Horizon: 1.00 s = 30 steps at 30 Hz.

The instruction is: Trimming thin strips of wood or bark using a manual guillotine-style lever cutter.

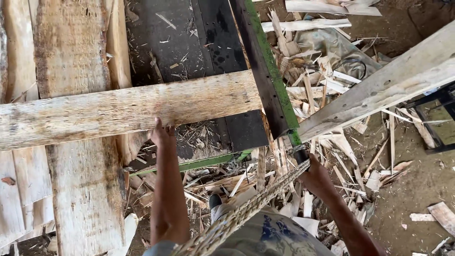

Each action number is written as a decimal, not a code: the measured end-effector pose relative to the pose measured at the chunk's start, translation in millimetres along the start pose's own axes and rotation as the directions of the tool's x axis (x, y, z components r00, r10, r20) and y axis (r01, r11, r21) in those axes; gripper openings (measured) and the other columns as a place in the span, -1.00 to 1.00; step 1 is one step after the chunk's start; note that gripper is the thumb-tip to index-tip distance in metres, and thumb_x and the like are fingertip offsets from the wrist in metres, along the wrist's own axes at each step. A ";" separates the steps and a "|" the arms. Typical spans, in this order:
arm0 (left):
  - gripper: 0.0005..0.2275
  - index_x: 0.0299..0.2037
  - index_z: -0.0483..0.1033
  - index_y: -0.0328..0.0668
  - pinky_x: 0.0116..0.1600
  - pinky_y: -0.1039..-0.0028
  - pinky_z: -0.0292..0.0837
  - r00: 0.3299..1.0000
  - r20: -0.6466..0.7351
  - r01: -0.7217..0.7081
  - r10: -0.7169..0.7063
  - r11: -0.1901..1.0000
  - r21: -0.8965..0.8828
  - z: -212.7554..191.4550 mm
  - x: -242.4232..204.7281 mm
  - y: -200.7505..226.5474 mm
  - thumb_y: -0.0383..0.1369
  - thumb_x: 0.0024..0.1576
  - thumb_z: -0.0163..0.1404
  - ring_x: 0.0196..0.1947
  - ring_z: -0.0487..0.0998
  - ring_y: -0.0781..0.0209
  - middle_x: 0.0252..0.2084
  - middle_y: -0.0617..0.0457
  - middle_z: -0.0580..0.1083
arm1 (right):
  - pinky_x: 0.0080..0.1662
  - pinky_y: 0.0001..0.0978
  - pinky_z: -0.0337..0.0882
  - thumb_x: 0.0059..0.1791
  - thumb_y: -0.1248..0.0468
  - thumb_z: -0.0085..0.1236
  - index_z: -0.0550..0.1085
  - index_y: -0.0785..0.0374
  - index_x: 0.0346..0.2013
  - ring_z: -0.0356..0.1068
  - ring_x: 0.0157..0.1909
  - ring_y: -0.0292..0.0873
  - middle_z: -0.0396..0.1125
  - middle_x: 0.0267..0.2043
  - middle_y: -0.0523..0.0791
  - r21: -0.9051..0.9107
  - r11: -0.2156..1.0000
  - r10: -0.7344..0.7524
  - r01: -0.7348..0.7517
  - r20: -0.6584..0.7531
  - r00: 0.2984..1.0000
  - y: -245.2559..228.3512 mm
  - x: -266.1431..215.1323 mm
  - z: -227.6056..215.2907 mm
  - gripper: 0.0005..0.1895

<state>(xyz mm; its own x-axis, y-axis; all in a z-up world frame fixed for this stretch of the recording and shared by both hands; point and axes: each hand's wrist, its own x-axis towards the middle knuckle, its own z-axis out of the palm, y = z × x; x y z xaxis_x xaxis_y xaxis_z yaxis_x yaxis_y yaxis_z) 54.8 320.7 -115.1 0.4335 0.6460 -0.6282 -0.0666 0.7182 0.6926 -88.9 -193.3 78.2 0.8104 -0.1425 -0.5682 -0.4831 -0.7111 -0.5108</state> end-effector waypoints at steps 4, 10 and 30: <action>-0.30 0.25 0.29 -0.28 -0.07 0.24 0.58 0.620 0.069 -0.703 0.781 0.515 0.490 -10.7 -110.2 -66.6 0.22 0.17 -0.04 -0.10 0.50 0.06 0.03 -0.12 0.42 | -0.58 -0.36 0.55 -0.07 0.50 0.08 0.12 0.29 0.35 0.50 -0.47 -0.07 0.42 -0.22 0.19 0.037 0.999 0.007 -0.006 -0.007 1.000 -9.1 -3.2 -0.4 -0.31; -0.77 0.17 0.47 -0.15 0.01 0.31 0.63 0.115 0.753 -0.978 0.648 -0.056 0.198 41.4 -287.5 -103.3 -0.29 0.39 0.04 -0.02 0.64 0.20 0.05 -0.01 0.56 | -0.57 -0.31 0.42 0.01 0.43 0.04 0.16 0.27 0.36 0.44 -0.47 -0.02 0.43 -0.23 0.18 -0.105 0.994 -0.030 0.030 -0.005 1.000 12.8 6.8 5.2 -0.39; -0.59 0.22 0.25 -0.38 -0.24 0.34 0.66 0.987 -0.061 0.148 -0.149 0.989 -0.023 106.8 -74.2 -74.2 -0.53 0.18 0.03 -0.18 0.67 -0.28 0.08 -0.43 0.46 | -0.59 -0.29 0.53 -0.03 0.56 -0.05 0.12 0.21 0.37 0.50 -0.50 -0.03 0.43 -0.19 0.20 -0.069 0.998 0.006 -0.006 -0.002 1.000 9.7 2.7 -0.1 -0.32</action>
<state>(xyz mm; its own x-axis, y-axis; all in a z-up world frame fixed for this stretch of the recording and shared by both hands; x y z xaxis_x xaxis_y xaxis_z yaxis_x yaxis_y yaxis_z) 123.5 191.9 -82.1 0.3827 0.5465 -0.7449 -0.0224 0.8115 0.5839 -91.3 -200.6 71.7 0.8083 -0.1485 -0.5697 -0.4640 -0.7563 -0.4612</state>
